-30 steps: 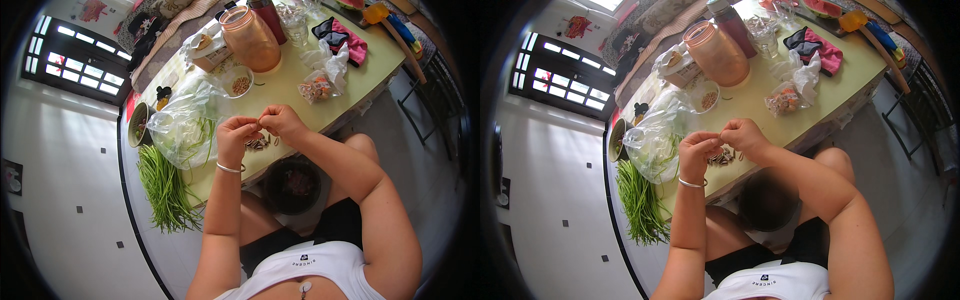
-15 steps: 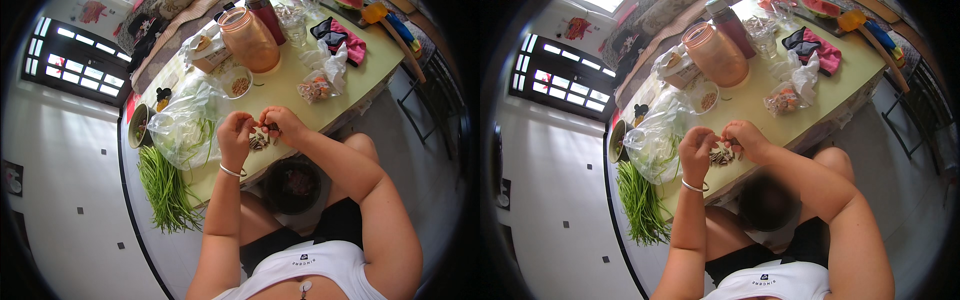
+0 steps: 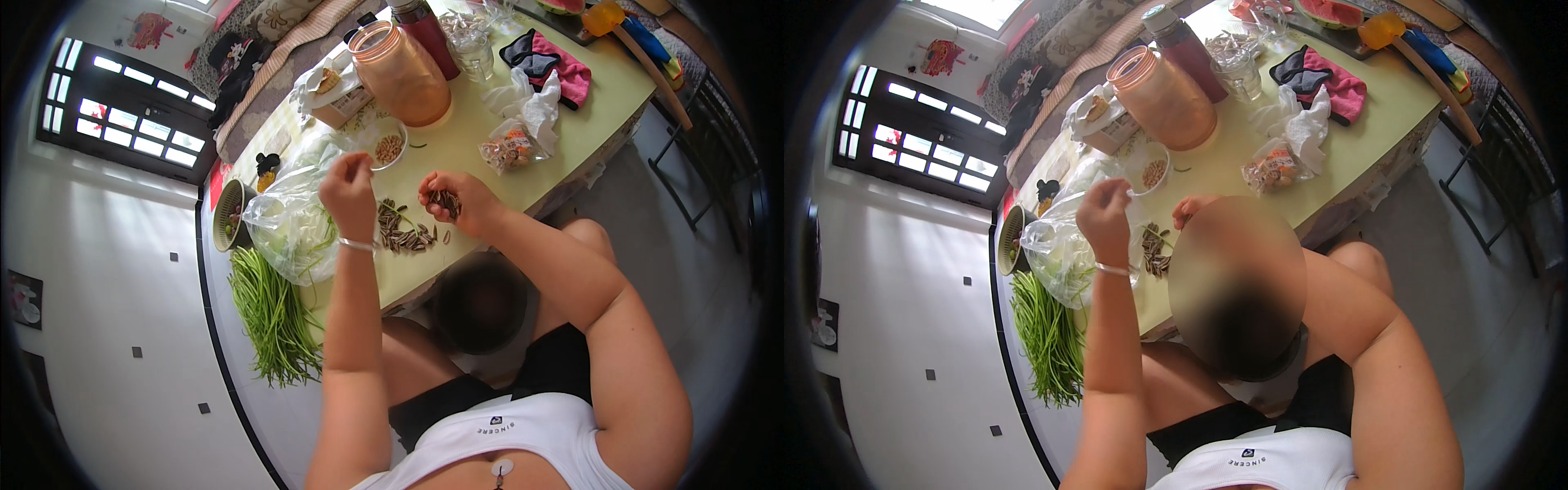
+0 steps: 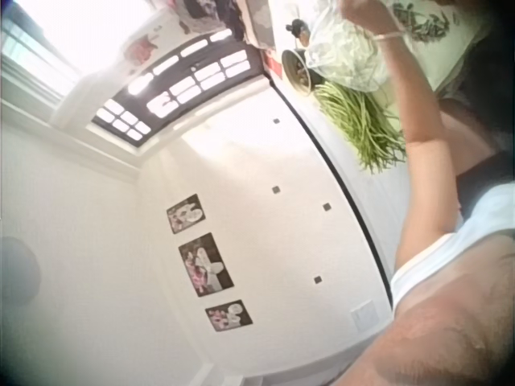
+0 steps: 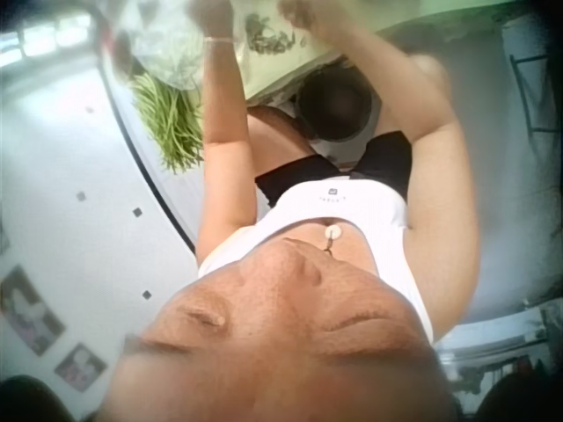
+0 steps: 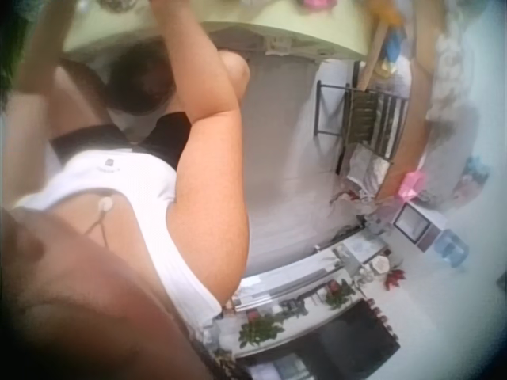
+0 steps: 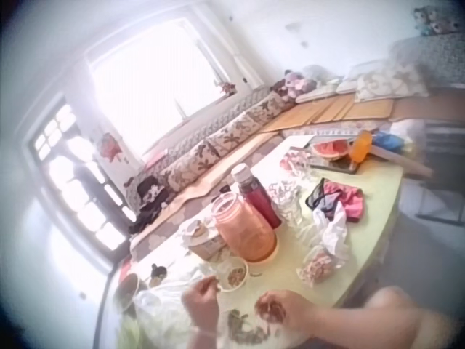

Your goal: The person sits at a table and peels sunflower seeds by hand, separating the kernels from the shells. They place the peeled kernels into a small plastic bowl and discard the shells into a bucket positioned between their legs.

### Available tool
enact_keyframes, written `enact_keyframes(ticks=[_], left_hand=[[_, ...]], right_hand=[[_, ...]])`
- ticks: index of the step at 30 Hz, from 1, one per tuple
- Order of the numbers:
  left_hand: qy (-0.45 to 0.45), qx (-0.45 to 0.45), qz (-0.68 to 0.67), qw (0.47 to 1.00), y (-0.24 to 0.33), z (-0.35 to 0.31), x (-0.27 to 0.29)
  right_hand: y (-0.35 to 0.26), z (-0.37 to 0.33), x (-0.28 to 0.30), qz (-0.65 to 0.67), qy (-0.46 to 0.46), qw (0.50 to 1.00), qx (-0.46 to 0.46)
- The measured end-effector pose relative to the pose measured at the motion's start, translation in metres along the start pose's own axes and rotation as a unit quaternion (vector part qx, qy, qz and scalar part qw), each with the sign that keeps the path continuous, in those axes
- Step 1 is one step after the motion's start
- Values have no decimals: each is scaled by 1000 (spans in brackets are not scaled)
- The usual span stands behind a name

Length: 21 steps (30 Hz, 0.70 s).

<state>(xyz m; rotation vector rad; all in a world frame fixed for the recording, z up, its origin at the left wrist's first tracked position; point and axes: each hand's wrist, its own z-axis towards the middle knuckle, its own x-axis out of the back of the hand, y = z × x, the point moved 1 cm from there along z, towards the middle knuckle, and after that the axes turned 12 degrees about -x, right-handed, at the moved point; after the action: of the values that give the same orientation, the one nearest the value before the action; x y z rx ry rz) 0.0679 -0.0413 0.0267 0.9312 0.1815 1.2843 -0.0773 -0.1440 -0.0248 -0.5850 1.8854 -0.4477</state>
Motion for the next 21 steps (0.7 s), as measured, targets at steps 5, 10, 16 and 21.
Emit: enact_keyframes(ticks=[5,10,16,21], left_hand=[[-105,-91,204,969,-16,18,11],[-289,-175,256,906,-5,-28,8],[-298,-220,307,877,-5,-44,1],[-121,-31,-90,988,11,-53,-2]], right_hand=[[2,11,28,36,-83,996,-20],[2,6,14,86,-42,995,30],[8,5,15,-33,6,998,45],[12,7,13,-109,45,992,35]])
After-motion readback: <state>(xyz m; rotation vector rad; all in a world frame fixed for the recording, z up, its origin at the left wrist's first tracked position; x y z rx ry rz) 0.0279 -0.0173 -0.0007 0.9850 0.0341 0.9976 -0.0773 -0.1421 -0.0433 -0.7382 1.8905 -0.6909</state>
